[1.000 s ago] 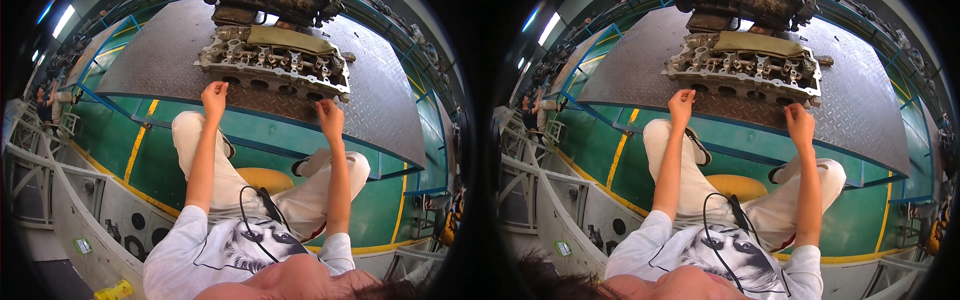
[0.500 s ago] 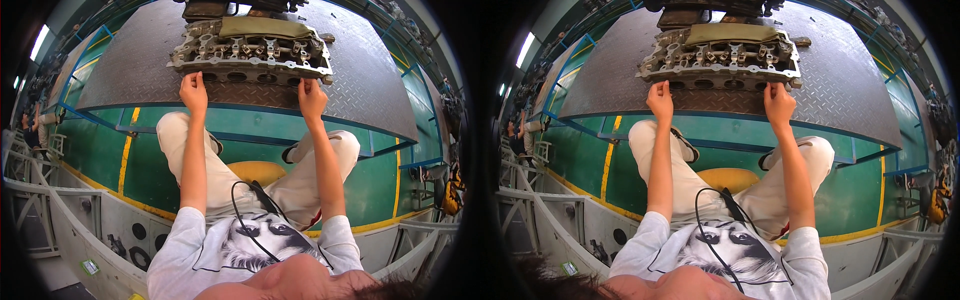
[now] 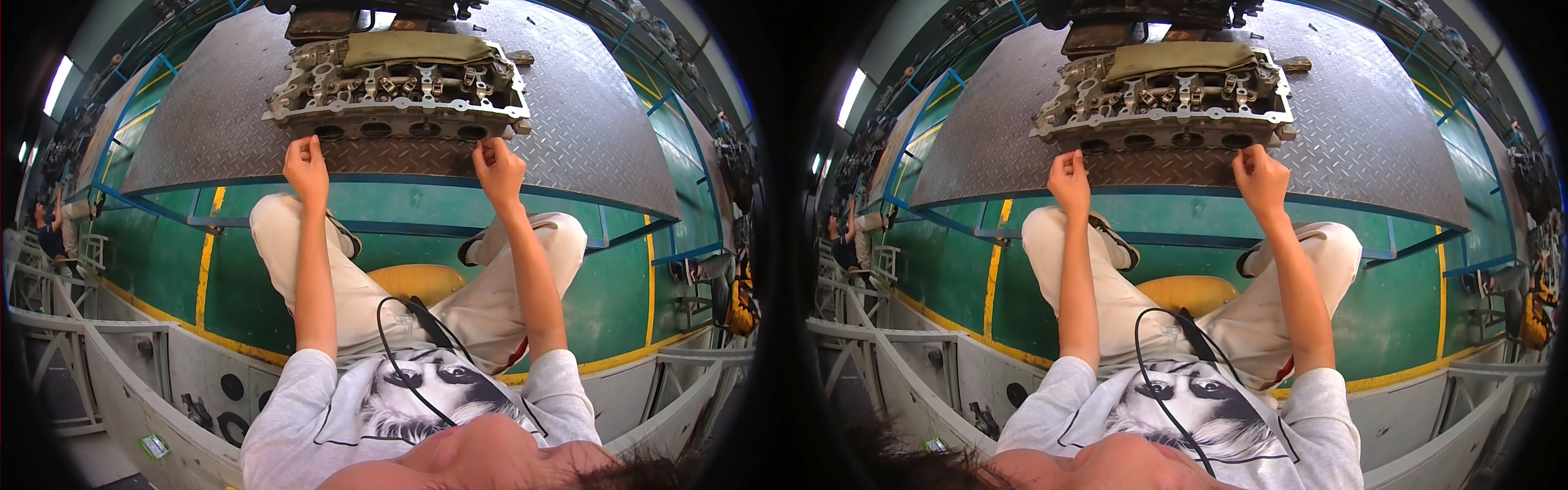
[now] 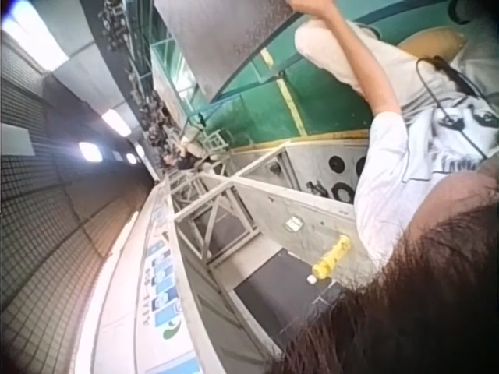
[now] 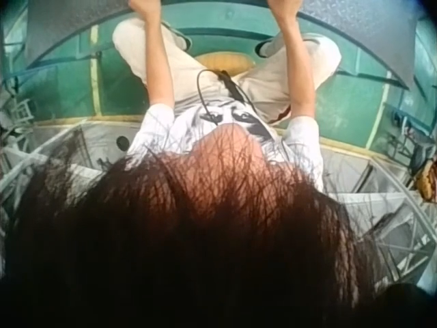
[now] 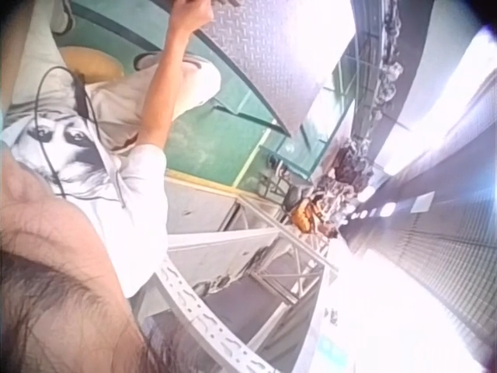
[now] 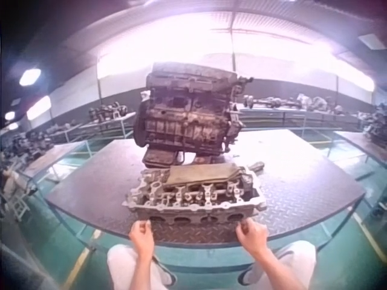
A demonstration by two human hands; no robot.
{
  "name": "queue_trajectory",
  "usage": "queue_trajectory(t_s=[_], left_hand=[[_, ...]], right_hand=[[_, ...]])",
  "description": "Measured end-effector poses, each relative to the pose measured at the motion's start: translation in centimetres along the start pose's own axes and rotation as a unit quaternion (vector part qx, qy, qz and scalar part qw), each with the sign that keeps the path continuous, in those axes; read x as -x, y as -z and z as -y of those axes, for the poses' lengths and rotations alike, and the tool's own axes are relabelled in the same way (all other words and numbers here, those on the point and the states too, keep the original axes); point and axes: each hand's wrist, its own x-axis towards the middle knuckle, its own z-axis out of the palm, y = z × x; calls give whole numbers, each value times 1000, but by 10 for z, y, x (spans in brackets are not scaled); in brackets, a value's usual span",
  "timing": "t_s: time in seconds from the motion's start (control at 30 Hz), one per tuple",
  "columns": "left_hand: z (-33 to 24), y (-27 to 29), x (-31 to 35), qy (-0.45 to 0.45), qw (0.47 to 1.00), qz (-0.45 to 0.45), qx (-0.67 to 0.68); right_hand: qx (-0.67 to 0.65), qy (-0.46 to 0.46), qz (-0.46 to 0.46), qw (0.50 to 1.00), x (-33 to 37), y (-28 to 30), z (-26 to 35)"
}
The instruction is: The person handles a cylinder head by hand on a workbench. The person touches different parts of the valve assembly and rotates the cylinder head on the table surface.
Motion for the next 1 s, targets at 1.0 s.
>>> queue_trajectory(t_s=[1.0], left_hand=[[-37,27,6,29,996,56,-61]], right_hand=[[-47,127,-55,989,-4,23,14]])
